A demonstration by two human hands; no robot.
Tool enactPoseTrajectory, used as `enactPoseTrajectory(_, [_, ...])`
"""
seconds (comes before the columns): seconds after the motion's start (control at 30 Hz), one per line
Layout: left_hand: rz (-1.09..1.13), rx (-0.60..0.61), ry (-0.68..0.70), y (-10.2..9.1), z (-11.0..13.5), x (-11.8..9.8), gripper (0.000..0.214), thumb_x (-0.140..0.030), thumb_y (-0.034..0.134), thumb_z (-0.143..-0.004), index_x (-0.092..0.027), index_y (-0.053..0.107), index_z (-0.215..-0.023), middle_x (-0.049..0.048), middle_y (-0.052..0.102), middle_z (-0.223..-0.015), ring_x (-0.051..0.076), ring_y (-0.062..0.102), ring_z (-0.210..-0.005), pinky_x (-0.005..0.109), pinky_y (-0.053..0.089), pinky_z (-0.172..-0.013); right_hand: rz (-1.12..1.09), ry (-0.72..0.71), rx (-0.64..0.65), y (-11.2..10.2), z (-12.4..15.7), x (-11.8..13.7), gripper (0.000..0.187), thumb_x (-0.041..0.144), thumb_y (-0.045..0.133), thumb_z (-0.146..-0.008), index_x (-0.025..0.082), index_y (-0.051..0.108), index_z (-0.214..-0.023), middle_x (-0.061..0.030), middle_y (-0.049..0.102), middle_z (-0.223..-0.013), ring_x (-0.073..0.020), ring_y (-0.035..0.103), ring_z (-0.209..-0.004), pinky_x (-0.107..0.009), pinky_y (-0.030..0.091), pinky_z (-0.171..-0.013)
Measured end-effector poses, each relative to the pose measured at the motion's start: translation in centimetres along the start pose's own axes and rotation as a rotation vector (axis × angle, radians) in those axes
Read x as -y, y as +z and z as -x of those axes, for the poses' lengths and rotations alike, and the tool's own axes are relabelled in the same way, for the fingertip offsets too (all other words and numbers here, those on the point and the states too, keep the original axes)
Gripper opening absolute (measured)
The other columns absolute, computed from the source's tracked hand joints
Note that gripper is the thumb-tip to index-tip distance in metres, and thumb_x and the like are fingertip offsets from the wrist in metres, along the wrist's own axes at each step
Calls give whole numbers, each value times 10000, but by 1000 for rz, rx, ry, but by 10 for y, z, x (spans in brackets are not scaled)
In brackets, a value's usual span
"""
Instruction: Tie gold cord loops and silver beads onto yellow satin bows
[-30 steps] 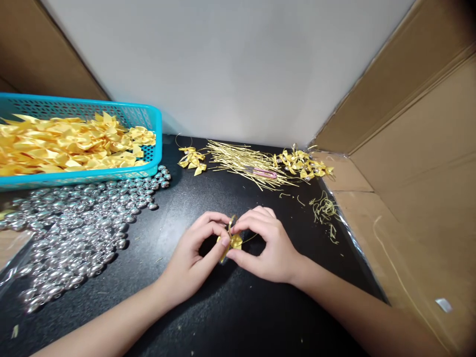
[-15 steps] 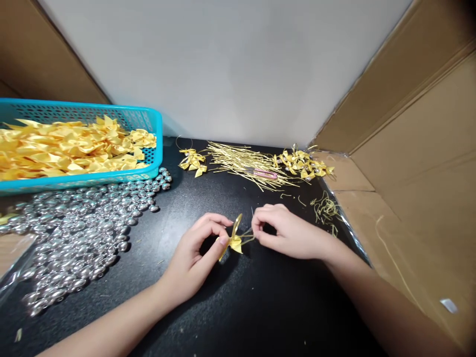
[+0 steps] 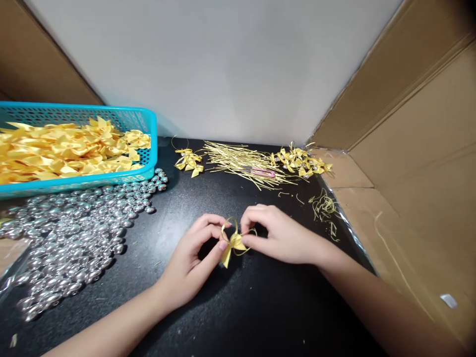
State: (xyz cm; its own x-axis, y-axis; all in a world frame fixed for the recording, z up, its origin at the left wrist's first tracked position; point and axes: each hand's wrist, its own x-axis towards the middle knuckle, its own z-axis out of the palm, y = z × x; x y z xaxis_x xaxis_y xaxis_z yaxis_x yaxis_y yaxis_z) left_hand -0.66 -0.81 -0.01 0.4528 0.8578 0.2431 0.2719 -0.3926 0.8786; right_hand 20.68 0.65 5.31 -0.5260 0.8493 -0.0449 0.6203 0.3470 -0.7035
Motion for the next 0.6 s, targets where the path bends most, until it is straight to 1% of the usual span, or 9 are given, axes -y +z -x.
enactPoseTrajectory(0.1, [56,0,-27,-1,-1,1,204,-258,461,-977,-208,580,-819,57,588,-1004,206,581,-966,329,460,-853,0,50,-99,-17,2,-6,126,140,625,-832,191,575,-729,11,646,-770,-147,587,-753,-307,439,-764])
enactPoseTrajectory(0.17, [77,-8,-35,-1,-1,2,210,-272,463,-978,-207,577,-813,56,582,-999,210,578,-975,326,456,-850,-120,69,-110,-29,4,-8,120,182,619,-843,195,566,-736,-8,672,-803,-157,611,-776,-314,465,-768])
enactPoseTrajectory(0.27, [90,-5,-43,-1,-1,3,224,-279,460,-981,-203,577,-805,50,567,-977,198,573,-937,322,450,-846,-531,72,-10,-43,6,-13,160,284,598,-880,211,510,-768,-31,713,-836,-180,669,-841,-354,507,-819])
enactPoseTrajectory(0.33, [95,-7,-45,0,-1,3,226,-273,463,-982,-202,572,-797,42,559,-957,187,566,-908,314,445,-837,-720,90,72,-51,7,-19,220,364,609,-878,223,480,-770,10,669,-668,-175,676,-716,-376,525,-798])
enactPoseTrajectory(0.37, [97,-11,-44,0,-1,3,223,-269,466,-981,-203,570,-796,38,558,-948,183,561,-897,308,443,-827,-744,108,89,-55,8,-23,244,395,621,-869,226,478,-764,44,607,-577,-157,644,-610,-370,531,-758])
enactPoseTrajectory(0.43, [106,-15,-38,0,-2,3,211,-259,469,-980,-204,566,-801,32,559,-925,178,551,-877,298,439,-801,-651,161,49,-62,10,-30,251,412,630,-859,226,500,-752,82,506,-502,-119,546,-475,-329,518,-650])
enactPoseTrajectory(0.47, [112,-12,-36,-1,-2,3,206,-254,468,-980,-205,563,-804,29,559,-912,176,548,-867,294,438,-788,-545,192,-6,-64,11,-31,229,396,628,-860,222,526,-753,77,510,-513,-113,525,-467,-309,502,-607])
enactPoseTrajectory(0.53, [123,6,-35,-1,-3,3,199,-243,463,-982,-204,559,-811,24,562,-888,172,547,-852,290,435,-774,-291,225,-136,-64,14,-29,146,330,629,-860,211,599,-781,25,621,-629,-135,590,-572,-295,494,-605])
enactPoseTrajectory(0.6, [130,34,-38,-1,-4,2,202,-239,458,-984,-201,559,-813,22,566,-872,170,551,-840,291,433,-773,-113,171,-182,-57,16,-18,54,253,646,-847,208,674,-833,-23,713,-817,-172,663,-766,-308,517,-707])
